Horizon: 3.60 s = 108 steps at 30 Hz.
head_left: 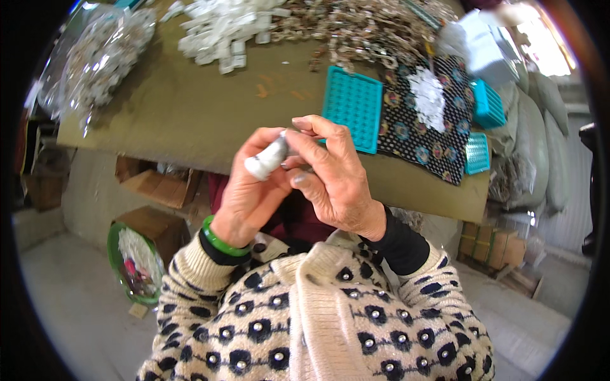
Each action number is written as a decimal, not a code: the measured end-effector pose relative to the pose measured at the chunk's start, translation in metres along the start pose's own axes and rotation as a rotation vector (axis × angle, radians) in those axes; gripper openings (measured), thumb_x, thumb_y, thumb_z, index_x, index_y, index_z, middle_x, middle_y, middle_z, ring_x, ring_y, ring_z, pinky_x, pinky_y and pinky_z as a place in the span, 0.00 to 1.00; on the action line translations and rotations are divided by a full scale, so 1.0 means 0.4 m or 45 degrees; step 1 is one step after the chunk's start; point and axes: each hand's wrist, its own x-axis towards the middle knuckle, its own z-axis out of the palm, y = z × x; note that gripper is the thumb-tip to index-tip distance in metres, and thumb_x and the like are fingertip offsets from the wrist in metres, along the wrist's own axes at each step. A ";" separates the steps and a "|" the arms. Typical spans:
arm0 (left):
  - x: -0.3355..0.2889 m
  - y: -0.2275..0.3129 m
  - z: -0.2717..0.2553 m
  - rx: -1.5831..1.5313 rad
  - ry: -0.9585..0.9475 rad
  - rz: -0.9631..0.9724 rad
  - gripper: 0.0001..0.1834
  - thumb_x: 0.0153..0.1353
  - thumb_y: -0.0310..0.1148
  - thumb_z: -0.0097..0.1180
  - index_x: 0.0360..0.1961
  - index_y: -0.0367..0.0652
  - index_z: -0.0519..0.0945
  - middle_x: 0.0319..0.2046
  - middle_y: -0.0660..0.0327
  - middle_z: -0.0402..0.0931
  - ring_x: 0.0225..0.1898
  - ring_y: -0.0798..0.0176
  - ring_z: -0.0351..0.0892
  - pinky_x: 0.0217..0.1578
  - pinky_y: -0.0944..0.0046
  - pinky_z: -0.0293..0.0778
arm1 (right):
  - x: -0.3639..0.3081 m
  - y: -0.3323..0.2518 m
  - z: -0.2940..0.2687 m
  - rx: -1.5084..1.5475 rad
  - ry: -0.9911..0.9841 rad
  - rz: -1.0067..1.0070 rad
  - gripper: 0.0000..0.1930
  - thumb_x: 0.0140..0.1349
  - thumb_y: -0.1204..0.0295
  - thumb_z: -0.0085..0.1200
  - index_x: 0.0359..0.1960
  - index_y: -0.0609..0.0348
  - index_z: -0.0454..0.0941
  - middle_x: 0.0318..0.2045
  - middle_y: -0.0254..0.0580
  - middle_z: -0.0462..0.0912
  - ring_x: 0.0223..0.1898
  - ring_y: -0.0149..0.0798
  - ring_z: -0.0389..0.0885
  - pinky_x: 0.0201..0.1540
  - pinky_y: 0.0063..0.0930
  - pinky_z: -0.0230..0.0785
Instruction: The person assembles small electronic components by hand. They pick up white plastic housings and metal contacts from a table, insert the contacts into the housings, and place the assembled units into a blue tray. The person repeats this process for multiple units.
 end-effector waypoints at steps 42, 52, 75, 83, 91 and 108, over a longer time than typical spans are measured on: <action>0.028 0.018 -0.027 0.257 -0.204 -0.060 0.19 0.65 0.35 0.58 0.54 0.39 0.73 0.48 0.47 0.77 0.42 0.53 0.83 0.39 0.60 0.83 | -0.039 0.090 -0.210 0.266 0.160 0.841 0.01 0.63 0.80 0.55 0.32 0.64 0.77 0.25 0.33 0.81 0.26 0.23 0.78 0.31 0.18 0.72; -0.017 0.025 0.000 0.284 -0.178 0.075 0.15 0.63 0.31 0.60 0.50 0.39 0.77 0.43 0.61 0.80 0.47 0.63 0.81 0.53 0.53 0.79 | 0.003 -0.003 -0.001 0.820 0.193 0.522 0.04 0.65 0.84 0.53 0.38 0.64 0.73 0.41 0.38 0.73 0.40 0.26 0.74 0.44 0.18 0.68; -0.010 0.009 0.004 0.150 -0.110 -0.019 0.13 0.66 0.31 0.58 0.49 0.38 0.78 0.43 0.59 0.81 0.46 0.63 0.82 0.51 0.58 0.81 | -0.005 0.016 0.011 0.648 0.247 0.432 0.03 0.63 0.82 0.56 0.36 0.62 0.75 0.38 0.38 0.75 0.38 0.29 0.74 0.44 0.22 0.70; -0.003 0.000 0.033 0.135 -0.052 -0.024 0.13 0.62 0.29 0.61 0.48 0.36 0.79 0.42 0.59 0.81 0.43 0.64 0.82 0.48 0.62 0.82 | -0.007 0.022 -0.006 0.613 0.289 0.390 0.04 0.62 0.83 0.56 0.35 0.62 0.75 0.37 0.38 0.75 0.38 0.30 0.74 0.43 0.23 0.69; -0.003 -0.008 0.041 0.208 0.019 -0.029 0.13 0.62 0.28 0.61 0.47 0.36 0.79 0.43 0.59 0.80 0.44 0.64 0.82 0.49 0.59 0.81 | -0.021 0.037 -0.019 0.431 0.290 0.307 0.06 0.59 0.84 0.57 0.35 0.62 0.75 0.35 0.40 0.77 0.36 0.35 0.76 0.40 0.26 0.70; -0.004 0.001 0.048 0.713 -0.046 0.192 0.10 0.63 0.28 0.60 0.46 0.39 0.79 0.41 0.58 0.82 0.41 0.62 0.84 0.43 0.64 0.82 | 0.048 0.022 -0.080 -0.141 -0.118 -0.136 0.08 0.51 0.86 0.55 0.33 0.65 0.74 0.33 0.48 0.76 0.32 0.50 0.78 0.33 0.36 0.73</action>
